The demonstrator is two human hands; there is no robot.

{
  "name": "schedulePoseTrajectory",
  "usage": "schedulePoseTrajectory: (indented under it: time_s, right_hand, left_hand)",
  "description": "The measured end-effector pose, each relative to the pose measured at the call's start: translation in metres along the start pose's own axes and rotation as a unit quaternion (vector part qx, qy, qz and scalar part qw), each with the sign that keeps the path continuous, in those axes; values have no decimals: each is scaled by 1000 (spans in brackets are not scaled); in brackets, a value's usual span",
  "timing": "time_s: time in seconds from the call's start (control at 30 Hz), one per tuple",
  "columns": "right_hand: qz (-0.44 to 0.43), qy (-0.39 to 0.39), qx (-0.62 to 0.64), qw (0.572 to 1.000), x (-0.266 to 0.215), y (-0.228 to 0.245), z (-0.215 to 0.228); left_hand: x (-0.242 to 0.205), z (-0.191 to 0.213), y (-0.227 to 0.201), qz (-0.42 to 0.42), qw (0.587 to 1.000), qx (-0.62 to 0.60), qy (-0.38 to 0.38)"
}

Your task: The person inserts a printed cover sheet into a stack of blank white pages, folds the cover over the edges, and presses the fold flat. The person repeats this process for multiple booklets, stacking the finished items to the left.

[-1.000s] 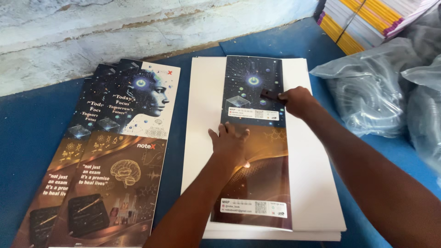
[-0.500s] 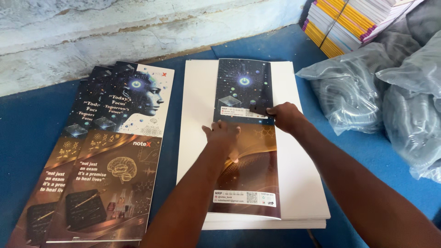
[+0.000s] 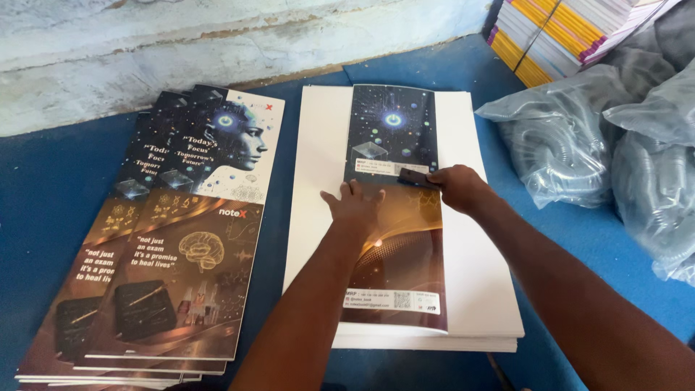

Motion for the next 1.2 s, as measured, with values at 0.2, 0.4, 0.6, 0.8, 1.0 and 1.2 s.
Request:
schedulePoseTrajectory:
  time_s: [0.2, 0.4, 0.6, 0.8, 1.0, 1.2]
  right_hand:
    - [74, -37, -17, 996, -7, -3, -7]
    - [49, 4, -18, 999, -37, 6, -5]
    - [58, 1, 1, 998, -77, 18, -2]
    - [81, -1, 25, 996, -116, 31, 6]
    - [81, 23, 66, 994, -150, 42, 12]
    - [58, 53, 84, 993, -185, 49, 19]
  left_hand:
    - [6, 0, -1, 12, 1000, -2, -4]
    - [9, -5, -1, 27, 999, -10, -36]
    - [23, -21, -1, 35, 998, -4, -49]
    - [17, -12, -3, 47, 999, 4, -20]
    - [2, 6, -7, 53, 998, 26, -3]
    - [5, 0, -7, 45, 998, 30, -14]
Point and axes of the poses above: each hand's wrist, its own x-axis towards the middle knuckle, its own z-axis out of the back of the hand, y = z × x, the point moved 1 cm from there along x, towards the middle knuckle, and after that the axes turned 9 degrees about -y, right-handed, at the moved point
